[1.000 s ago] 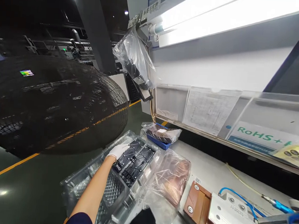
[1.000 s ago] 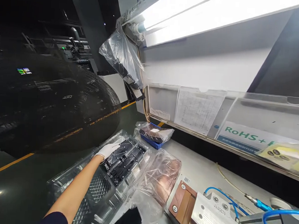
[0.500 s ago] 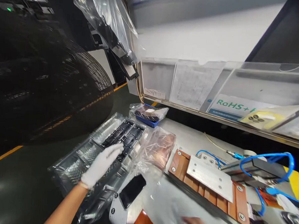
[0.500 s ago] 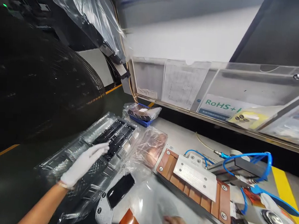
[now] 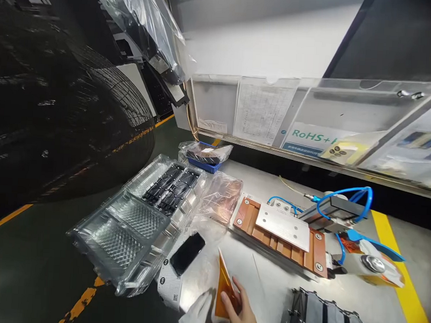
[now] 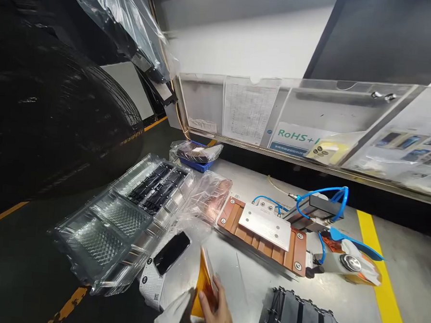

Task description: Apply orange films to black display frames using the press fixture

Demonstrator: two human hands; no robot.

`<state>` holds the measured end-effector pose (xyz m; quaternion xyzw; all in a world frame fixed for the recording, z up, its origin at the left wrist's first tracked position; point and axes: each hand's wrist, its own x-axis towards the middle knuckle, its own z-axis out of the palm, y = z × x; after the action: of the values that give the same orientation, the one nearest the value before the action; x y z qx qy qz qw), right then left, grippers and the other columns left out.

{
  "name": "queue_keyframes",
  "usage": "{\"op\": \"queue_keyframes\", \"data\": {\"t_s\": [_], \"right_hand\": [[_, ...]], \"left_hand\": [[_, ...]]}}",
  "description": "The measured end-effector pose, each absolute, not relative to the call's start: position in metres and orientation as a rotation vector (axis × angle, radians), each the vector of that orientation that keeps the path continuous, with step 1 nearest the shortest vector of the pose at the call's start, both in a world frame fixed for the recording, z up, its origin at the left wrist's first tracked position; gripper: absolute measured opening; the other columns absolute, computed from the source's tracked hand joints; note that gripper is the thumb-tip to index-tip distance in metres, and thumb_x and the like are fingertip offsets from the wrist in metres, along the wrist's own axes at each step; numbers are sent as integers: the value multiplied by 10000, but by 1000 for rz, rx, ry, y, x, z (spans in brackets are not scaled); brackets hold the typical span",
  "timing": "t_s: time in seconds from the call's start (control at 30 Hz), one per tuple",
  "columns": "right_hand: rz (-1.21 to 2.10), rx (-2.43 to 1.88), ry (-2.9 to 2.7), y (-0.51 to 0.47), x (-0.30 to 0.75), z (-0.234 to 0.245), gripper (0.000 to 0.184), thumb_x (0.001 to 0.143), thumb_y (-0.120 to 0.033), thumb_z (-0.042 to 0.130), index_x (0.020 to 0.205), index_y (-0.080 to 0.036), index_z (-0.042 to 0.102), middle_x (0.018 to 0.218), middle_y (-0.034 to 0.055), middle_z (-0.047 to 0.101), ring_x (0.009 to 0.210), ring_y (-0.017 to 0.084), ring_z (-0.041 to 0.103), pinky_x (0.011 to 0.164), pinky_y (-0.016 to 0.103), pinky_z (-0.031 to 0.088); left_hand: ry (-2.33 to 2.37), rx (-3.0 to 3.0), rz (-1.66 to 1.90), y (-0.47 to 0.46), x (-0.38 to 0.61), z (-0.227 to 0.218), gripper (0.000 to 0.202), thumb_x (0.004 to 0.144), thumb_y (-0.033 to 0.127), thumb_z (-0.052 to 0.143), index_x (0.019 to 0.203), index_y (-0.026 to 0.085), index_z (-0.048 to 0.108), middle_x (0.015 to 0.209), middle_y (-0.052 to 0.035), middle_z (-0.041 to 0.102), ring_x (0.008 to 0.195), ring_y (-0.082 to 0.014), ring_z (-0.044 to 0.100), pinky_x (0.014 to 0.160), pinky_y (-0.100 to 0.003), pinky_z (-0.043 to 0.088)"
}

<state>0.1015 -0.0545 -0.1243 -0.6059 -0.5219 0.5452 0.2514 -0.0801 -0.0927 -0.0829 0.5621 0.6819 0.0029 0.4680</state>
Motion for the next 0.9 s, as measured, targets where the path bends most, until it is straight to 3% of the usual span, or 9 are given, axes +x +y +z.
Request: {"op": "queue_keyframes", "data": {"t_s": [0.13, 0.23, 0.3, 0.37, 0.47, 0.57, 0.63, 0.77, 0.9], "right_hand": [[1632, -1674, -1144, -54, 76, -92, 676, 896, -682, 330, 1322, -193, 521, 1309, 123, 627, 1212, 267, 582, 993, 397, 499], [1671, -1640, -1025, -40, 82, -62, 682, 890, -699, 310, 1364, -243, 487, 1440, 78, 511, 1349, 250, 436, 1125, 437, 356], [1630, -1621, -1072, -29, 93, -42, 650, 890, -680, 350, 1371, -262, 481, 1428, 77, 520, 1342, 256, 443, 1139, 471, 326], [1422, -1623, -1261, -20, 105, -27, 575, 892, -619, 437, 1348, -276, 507, 1330, 96, 583, 1234, 268, 545, 1068, 479, 420], [868, -1500, -1645, -11, 117, -9, 416, 894, -420, 572, 1295, -310, 549, 1106, 77, 658, 1016, 217, 658, 882, 360, 562], [462, -1260, -1938, -2, 121, 7, 384, 864, -269, 640, 1244, -288, 589, 1060, 72, 695, 966, 191, 684, 823, 273, 584], [382, -1175, -2026, 1, 120, 14, 374, 853, -239, 655, 1222, -239, 600, 1065, 81, 720, 953, 189, 697, 817, 248, 585], [573, -1228, -1944, -3, 115, 13, 292, 874, -178, 620, 1161, -229, 602, 1007, 29, 757, 874, 139, 720, 795, 163, 553], [919, -1521, -1448, -18, 110, 5, 137, 900, -331, 574, 951, -254, 677, 819, -10, 747, 683, 107, 694, 668, 137, 527]], "left_hand": [[1730, 1693, 199, -77, -55, -93, 564, 846, 165, 462, 1410, 176, 452, 1427, -126, 497, 1310, -309, 468, 1085, -447, 428], [1589, 2051, 468, -57, -51, -65, 537, 866, 171, 476, 1402, 202, 452, 1365, -98, 569, 1222, -236, 567, 1039, -323, 476], [1581, 2078, 569, -43, -53, -39, 432, 909, 169, 403, 1318, 234, 527, 1243, -62, 669, 1085, -181, 660, 938, -254, 537], [1673, 2035, 639, -30, -55, -18, 328, 917, 182, 358, 1073, 213, 645, 947, -53, 761, 827, -177, 733, 723, -235, 598], [1705, 2023, 672, -14, -57, -2, 299, 892, 174, 347, 781, 216, 622, 633, -19, 699, 543, -172, 686, 491, -232, 554], [1567, 2164, 684, -3, -58, 3, 242, 831, 142, 381, 805, 215, 610, 701, -37, 711, 606, -182, 700, 556, -249, 574], [1407, 2276, 700, 3, -58, 6, 241, 786, 130, 399, 869, 211, 611, 790, -55, 729, 698, -197, 717, 630, -269, 592], [1265, 2289, 647, 11, -54, 7, 188, 824, 171, 433, 878, 228, 604, 791, -23, 713, 714, -175, 705, 657, -252, 584], [1267, 2131, 662, 8, -44, -3, 135, 836, 210, 503, 872, 263, 621, 741, 38, 703, 639, -123, 679, 597, -178, 535]]}}
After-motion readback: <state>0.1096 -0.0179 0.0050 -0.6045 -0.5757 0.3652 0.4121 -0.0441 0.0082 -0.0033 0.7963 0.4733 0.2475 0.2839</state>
